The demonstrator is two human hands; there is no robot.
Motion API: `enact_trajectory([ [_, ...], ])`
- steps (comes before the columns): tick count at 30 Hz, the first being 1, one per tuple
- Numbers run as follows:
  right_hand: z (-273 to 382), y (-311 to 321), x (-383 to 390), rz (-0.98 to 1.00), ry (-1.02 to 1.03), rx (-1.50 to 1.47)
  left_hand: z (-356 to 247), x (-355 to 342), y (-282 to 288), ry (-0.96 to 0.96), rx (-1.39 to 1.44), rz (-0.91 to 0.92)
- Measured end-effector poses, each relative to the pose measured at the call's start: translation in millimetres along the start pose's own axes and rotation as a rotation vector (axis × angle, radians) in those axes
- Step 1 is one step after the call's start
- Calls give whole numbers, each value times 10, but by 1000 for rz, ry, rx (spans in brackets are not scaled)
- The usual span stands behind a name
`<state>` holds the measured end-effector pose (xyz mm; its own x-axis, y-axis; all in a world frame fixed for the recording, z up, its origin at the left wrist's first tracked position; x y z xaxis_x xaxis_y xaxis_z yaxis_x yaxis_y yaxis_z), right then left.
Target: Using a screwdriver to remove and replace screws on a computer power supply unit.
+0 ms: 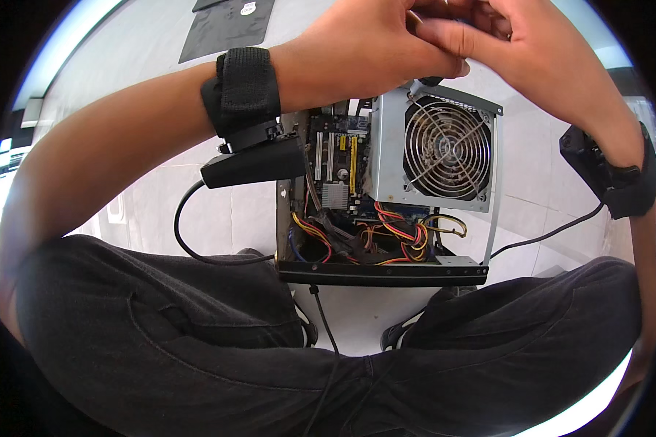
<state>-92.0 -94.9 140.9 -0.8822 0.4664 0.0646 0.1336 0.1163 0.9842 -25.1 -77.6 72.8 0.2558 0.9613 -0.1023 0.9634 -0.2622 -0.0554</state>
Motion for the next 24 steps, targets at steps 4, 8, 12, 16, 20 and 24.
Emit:
enact_trajectory([
  [4,24,-41,-22,152,-9,-64,47,-34,0,6,-51,68],
  [8,80,14,-5,84,22,31,90,-49,16,-71,-117,24],
  [12,16,-52,49,-14,58,64,99,-63,6,-146,-137,39],
  [16,-16,-60,65,20,39,90,64,-4,-17,-207,-191,83],
  [20,-21,-42,-61,312,-101,-55,-1,45,-73,-303,-172,158],
  [24,-5,-62,-75,415,-150,-46,19,-3,-92,-288,-147,150],
])
Point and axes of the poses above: each hand's wrist, its own x-axis away from the middle knuckle, its own y-axis out of the back of the hand, z = x × y, the point moved 9 cm from there along -x, towards the middle knuckle, and after that the axes turned 13 degrees about x, right-handed, at the moved point
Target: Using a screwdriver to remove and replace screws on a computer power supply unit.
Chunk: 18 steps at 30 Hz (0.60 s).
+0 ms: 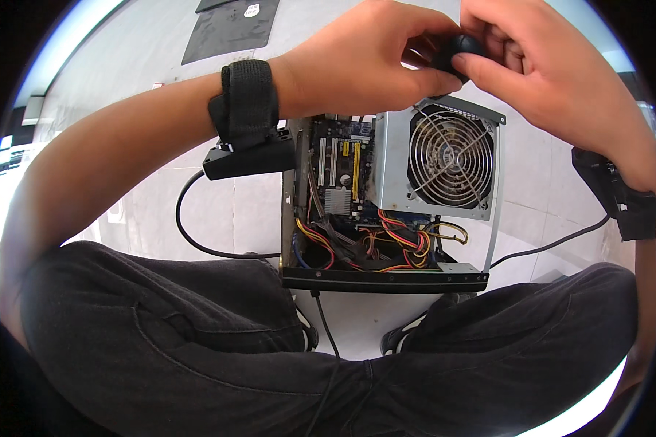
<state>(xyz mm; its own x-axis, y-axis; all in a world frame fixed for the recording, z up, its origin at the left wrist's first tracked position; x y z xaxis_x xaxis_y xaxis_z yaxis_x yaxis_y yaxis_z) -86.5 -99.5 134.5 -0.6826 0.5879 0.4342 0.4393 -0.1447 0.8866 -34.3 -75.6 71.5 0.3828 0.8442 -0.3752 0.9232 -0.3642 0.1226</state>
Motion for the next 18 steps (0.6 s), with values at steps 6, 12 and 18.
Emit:
enact_trajectory([
  [6,60,-75,62,-84,220,233,144,65,99,258,-115,-154],
  [12,-7,52,9,-79,113,79,-24,41,15,30,-94,-76],
  [18,105,-4,153,-404,331,55,107,25,60,188,101,-186],
])
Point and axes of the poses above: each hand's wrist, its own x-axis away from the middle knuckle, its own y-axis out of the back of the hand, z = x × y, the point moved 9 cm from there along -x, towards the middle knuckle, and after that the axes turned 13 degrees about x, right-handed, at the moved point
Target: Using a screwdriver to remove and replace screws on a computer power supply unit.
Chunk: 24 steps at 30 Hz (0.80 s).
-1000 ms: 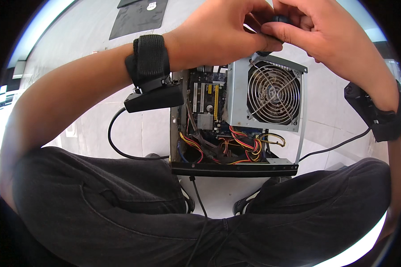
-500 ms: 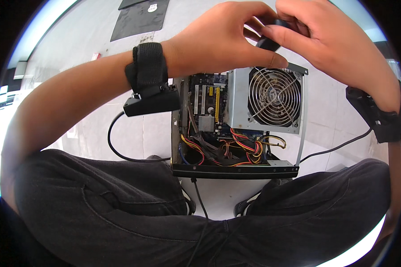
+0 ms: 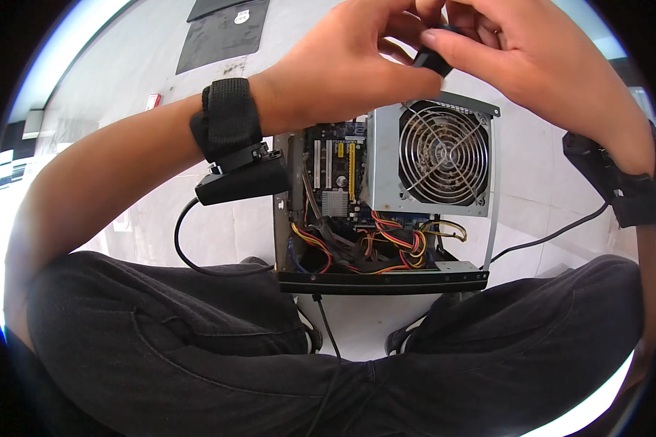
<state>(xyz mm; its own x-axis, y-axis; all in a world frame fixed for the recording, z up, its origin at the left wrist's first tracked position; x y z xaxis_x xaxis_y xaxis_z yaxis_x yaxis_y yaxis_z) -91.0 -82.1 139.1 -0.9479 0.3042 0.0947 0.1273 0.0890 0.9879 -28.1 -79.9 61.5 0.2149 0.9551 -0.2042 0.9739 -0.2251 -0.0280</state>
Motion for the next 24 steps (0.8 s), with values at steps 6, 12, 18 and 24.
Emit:
enact_trajectory([
  [6,-105,-43,17,54,-74,88,27,-17,34,190,-51,61],
  [12,12,60,70,-120,53,2,-20,-29,-57,34,136,82],
  [18,-162,-6,6,-79,-55,-98,-81,55,-42,84,-198,-127],
  [24,-193,-31,-80,127,-216,-52,154,-28,64,201,9,-4],
])
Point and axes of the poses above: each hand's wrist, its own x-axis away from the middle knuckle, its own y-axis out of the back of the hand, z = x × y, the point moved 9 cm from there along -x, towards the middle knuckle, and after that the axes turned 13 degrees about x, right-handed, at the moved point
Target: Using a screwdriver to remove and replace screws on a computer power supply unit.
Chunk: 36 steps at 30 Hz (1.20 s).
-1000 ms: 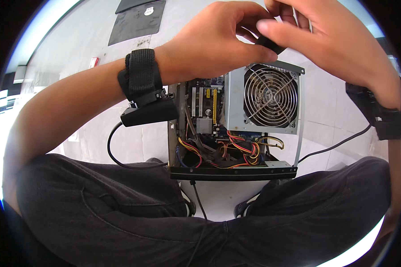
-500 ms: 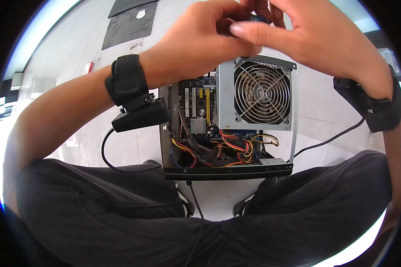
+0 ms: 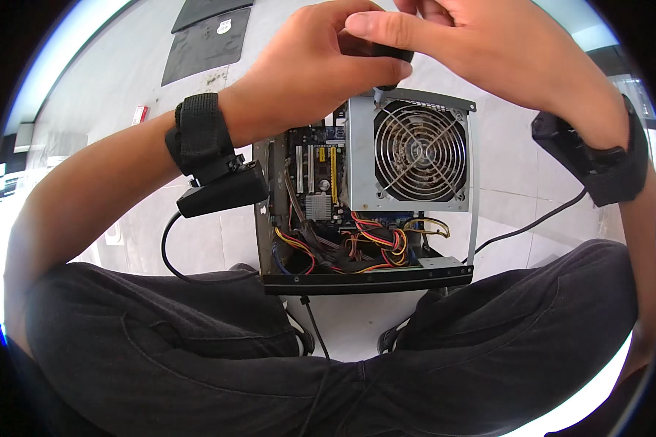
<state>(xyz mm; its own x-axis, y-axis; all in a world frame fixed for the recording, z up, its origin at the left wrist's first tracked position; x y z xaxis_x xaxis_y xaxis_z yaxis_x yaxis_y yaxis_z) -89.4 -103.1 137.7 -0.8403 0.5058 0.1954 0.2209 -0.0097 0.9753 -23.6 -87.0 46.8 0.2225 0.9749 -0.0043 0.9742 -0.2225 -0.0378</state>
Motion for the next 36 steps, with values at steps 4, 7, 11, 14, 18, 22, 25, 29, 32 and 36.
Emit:
enact_trajectory([
  [4,208,84,150,-225,250,60,32,50,-1,-40,241,46],
  [7,70,-16,134,-85,194,27,-9,68,-75,-67,186,74],
  [11,228,-5,130,-274,442,354,-152,52,-105,-172,-60,18],
  [14,146,-134,61,52,489,315,-87,38,-74,-29,-73,48],
  [18,-1,-90,78,94,257,118,-195,75,-102,-142,-141,153],
  [22,48,46,70,-98,152,-62,-163,31,-77,-219,12,74],
  [25,50,-6,3,53,10,-185,-109,49,-65,-210,-18,33],
  [29,223,134,130,-308,103,203,20,42,8,-61,-56,-65],
  [32,125,51,75,-97,219,127,-36,54,-83,-86,-71,49],
  [36,94,29,143,-119,203,58,-150,62,-116,-172,-68,66],
])
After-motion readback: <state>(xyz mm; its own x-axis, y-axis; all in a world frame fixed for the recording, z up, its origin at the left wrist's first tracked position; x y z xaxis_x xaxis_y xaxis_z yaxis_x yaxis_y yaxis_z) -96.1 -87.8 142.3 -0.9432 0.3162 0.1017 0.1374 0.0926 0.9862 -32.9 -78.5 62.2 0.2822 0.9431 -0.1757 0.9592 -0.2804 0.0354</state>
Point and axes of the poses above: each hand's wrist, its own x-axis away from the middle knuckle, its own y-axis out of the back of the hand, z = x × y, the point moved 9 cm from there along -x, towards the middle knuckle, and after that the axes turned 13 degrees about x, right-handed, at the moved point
